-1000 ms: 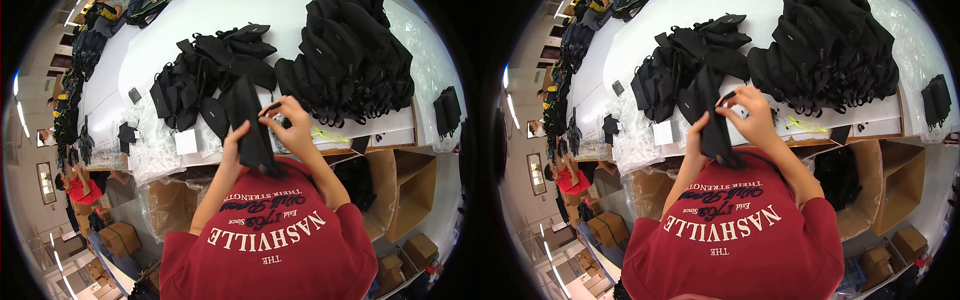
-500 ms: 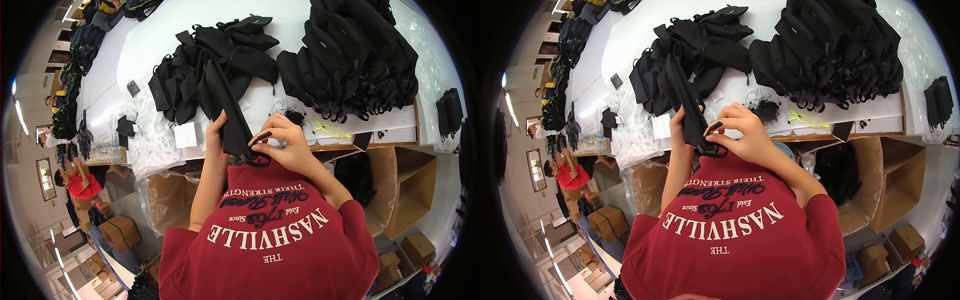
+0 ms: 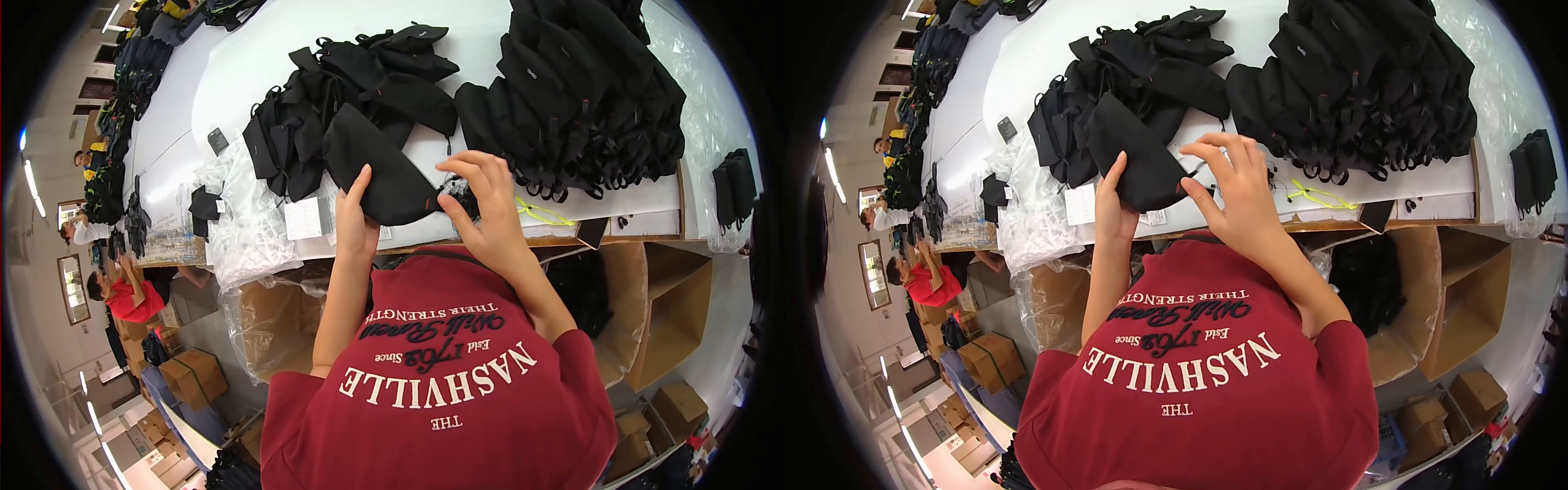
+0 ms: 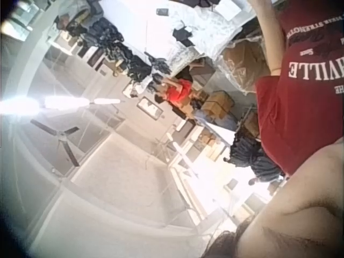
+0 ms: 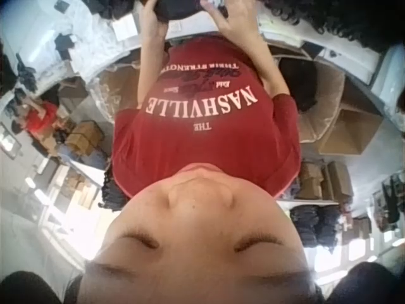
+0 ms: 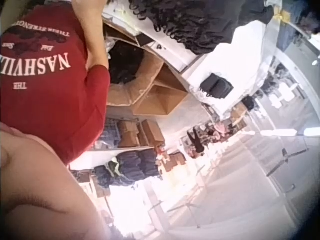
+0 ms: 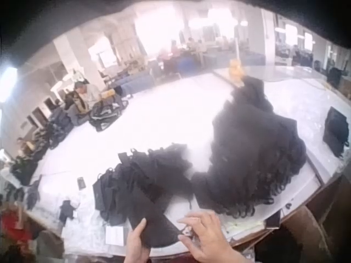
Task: Tagging and inspecting black fabric pouches at a workbench.
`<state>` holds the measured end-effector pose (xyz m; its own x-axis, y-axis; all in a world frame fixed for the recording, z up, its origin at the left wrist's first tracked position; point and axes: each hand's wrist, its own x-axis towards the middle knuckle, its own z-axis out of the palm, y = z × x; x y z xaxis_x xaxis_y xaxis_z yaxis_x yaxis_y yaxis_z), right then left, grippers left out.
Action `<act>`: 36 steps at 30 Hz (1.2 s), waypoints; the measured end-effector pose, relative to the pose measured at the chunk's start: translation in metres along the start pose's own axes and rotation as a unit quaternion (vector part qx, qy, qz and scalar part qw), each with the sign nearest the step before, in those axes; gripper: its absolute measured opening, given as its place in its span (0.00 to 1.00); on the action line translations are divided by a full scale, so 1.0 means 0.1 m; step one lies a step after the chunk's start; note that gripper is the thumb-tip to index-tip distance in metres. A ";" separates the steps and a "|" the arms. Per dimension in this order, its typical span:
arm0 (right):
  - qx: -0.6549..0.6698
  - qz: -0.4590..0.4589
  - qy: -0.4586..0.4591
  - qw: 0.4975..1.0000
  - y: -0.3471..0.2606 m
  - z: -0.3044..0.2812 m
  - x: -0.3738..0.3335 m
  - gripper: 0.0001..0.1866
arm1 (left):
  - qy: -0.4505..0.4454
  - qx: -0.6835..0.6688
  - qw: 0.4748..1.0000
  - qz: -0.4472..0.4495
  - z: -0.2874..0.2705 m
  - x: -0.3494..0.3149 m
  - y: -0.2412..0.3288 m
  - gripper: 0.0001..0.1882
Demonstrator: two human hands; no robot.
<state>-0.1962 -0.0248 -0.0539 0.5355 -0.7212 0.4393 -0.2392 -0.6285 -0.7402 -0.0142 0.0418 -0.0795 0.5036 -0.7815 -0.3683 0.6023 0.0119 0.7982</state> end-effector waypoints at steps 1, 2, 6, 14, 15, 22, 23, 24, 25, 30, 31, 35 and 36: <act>-0.063 -0.024 0.009 0.998 -0.03 -0.04 0.04 0.21 | 0.000 -0.001 1.000 0.001 0.00 0.00 -0.01 0.16; -0.063 -0.026 0.009 0.998 -0.05 -0.03 0.06 0.21 | -0.001 -0.028 0.999 -0.032 -0.01 0.00 -0.03 0.16; -0.129 -0.092 -0.089 0.983 0.01 0.11 0.04 0.29 | -0.035 -0.058 0.991 -0.115 0.05 -0.15 -0.03 0.16; 0.263 0.115 -0.136 0.948 0.09 -0.16 0.03 0.26 | -0.046 0.391 0.881 0.263 -0.40 -0.04 0.14 0.27; 0.322 0.124 -0.136 0.929 0.14 -0.19 0.01 0.24 | -0.049 0.391 0.881 0.262 -0.36 -0.07 0.23 0.27; 0.405 0.194 -0.155 0.880 0.19 -0.36 0.03 0.14 | -0.291 0.336 0.884 0.146 -0.39 -0.16 0.42 0.12; 0.399 0.196 -0.149 0.883 0.21 -0.37 0.03 0.14 | -0.299 0.333 0.883 0.146 -0.37 -0.18 0.44 0.12; 0.346 0.170 -0.158 0.909 0.27 -0.38 0.02 0.12 | -0.307 0.373 0.864 0.143 -0.35 -0.18 0.46 0.12; 0.291 0.144 -0.172 0.930 0.32 -0.39 0.01 0.09 | -0.310 0.411 0.845 0.142 -0.34 -0.20 0.47 0.12; 0.218 0.122 -0.119 0.961 0.31 -0.58 0.05 0.08 | -0.304 0.427 0.846 0.093 -0.29 -0.23 0.45 0.18; 0.219 0.115 -0.089 0.965 0.27 -0.67 0.10 0.08 | -0.274 0.400 0.872 0.068 -0.33 -0.20 0.43 0.19; -0.015 0.004 0.277 0.961 0.49 -1.31 0.32 0.08 | -0.114 0.548 0.816 0.145 -0.92 0.10 0.32 0.14; -0.076 0.000 0.378 0.922 0.55 -1.51 0.37 0.08 | -0.068 0.595 0.790 0.132 -1.02 0.12 0.30 0.15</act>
<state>-0.3115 -0.1301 -0.0018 -0.1696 -0.6816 0.7118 -0.3815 -0.6206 -0.6851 0.0729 0.0966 -0.1081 0.3938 -0.9109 -0.1234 -0.5619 -0.3448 0.7519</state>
